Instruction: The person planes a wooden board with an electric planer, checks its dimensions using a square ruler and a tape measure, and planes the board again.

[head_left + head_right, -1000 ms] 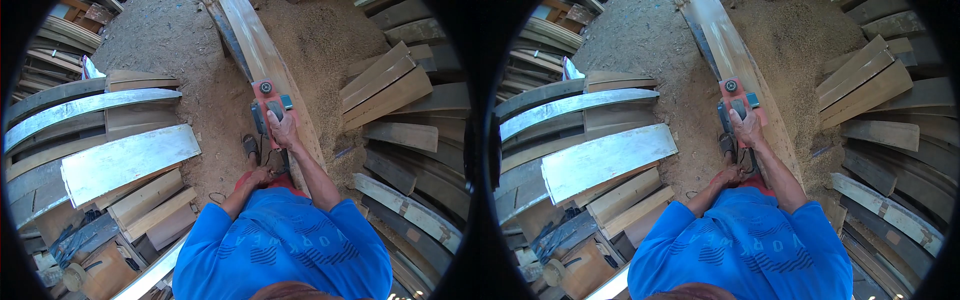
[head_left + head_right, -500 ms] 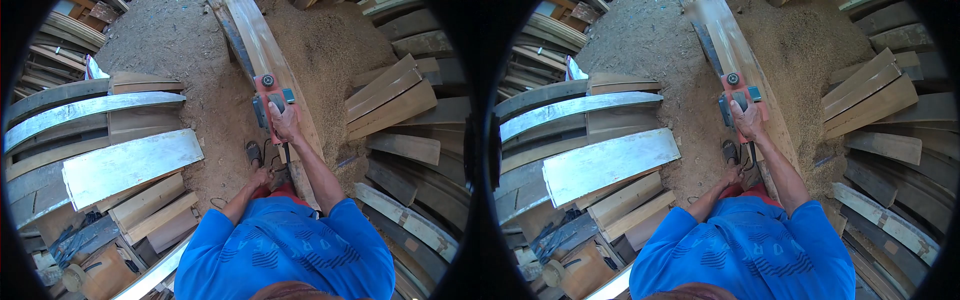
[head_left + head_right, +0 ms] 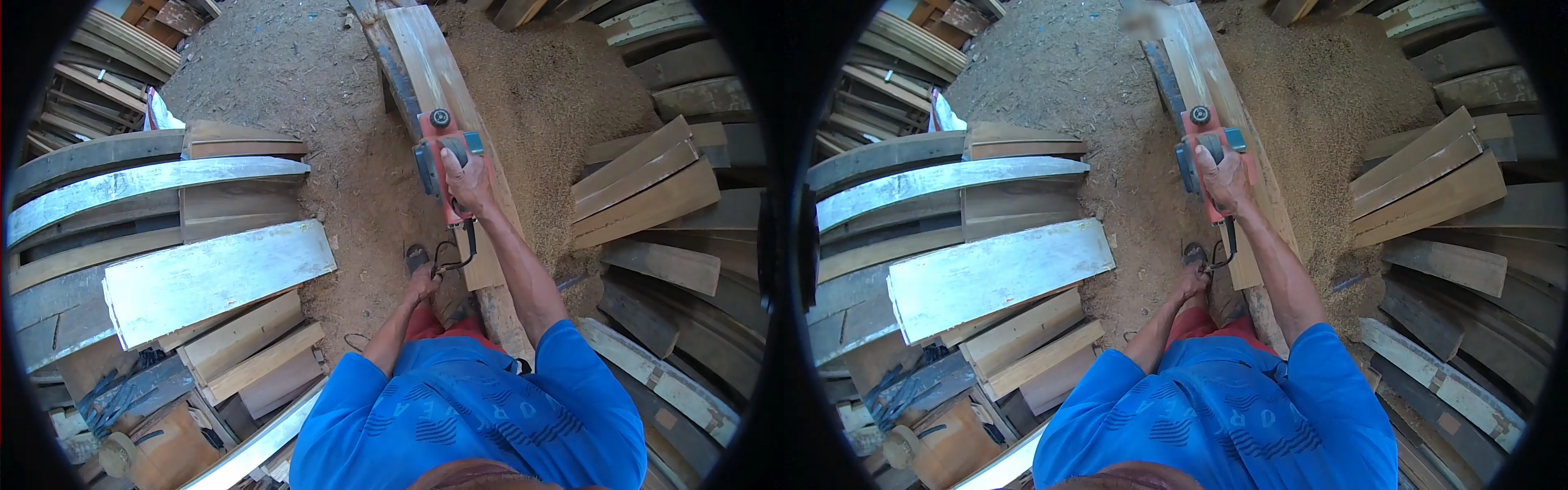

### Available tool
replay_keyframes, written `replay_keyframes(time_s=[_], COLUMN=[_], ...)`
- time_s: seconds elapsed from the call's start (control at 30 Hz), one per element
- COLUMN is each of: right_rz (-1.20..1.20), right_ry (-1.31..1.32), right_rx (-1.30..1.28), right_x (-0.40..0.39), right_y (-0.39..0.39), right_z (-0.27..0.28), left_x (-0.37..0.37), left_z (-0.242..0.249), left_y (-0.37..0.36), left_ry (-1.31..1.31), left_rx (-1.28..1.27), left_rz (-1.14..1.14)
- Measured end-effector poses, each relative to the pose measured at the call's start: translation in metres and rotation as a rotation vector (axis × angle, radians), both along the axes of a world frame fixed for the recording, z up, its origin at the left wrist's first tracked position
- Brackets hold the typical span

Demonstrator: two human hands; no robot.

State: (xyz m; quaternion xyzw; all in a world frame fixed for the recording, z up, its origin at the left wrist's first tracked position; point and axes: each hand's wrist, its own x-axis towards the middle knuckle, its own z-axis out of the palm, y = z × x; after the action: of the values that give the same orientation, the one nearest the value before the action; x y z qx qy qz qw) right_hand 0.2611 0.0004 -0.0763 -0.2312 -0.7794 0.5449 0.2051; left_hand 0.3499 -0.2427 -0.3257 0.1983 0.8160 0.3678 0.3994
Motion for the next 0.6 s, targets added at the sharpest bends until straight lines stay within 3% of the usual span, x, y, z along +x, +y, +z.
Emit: replay_keyframes(time_s=[0.17, 0.27, 0.37, 0.47, 0.53, 0.6], right_rz=[0.043, 0.055, 0.058, 0.045, 0.064, 0.048], right_ry=[-0.098, -0.12, -0.106, -0.064, -0.102, -0.076], right_rx=[-0.051, -0.048, -0.037, -0.03, -0.066, -0.031], right_x=[-0.023, -0.039, -0.057, -0.074, -0.082, -0.092], right_y=[0.014, 0.021, 0.03, 0.037, 0.038, 0.042], right_z=[0.012, 0.015, 0.018, 0.017, 0.03, 0.032], left_x=[-0.021, -0.019, -0.022, -0.026, -0.019, -0.019], left_z=[0.027, 0.044, 0.096, 0.145, 0.149, 0.169], left_y=[0.007, 0.015, 0.034, 0.053, 0.074, 0.098], left_ry=[0.026, 0.322, 0.705, 0.735, 0.663, 0.652], left_rx=[0.024, 0.163, 0.128, 0.565, 0.778, 0.732], left_rz=[0.04, 0.137, 0.194, -0.032, -0.259, -0.325])
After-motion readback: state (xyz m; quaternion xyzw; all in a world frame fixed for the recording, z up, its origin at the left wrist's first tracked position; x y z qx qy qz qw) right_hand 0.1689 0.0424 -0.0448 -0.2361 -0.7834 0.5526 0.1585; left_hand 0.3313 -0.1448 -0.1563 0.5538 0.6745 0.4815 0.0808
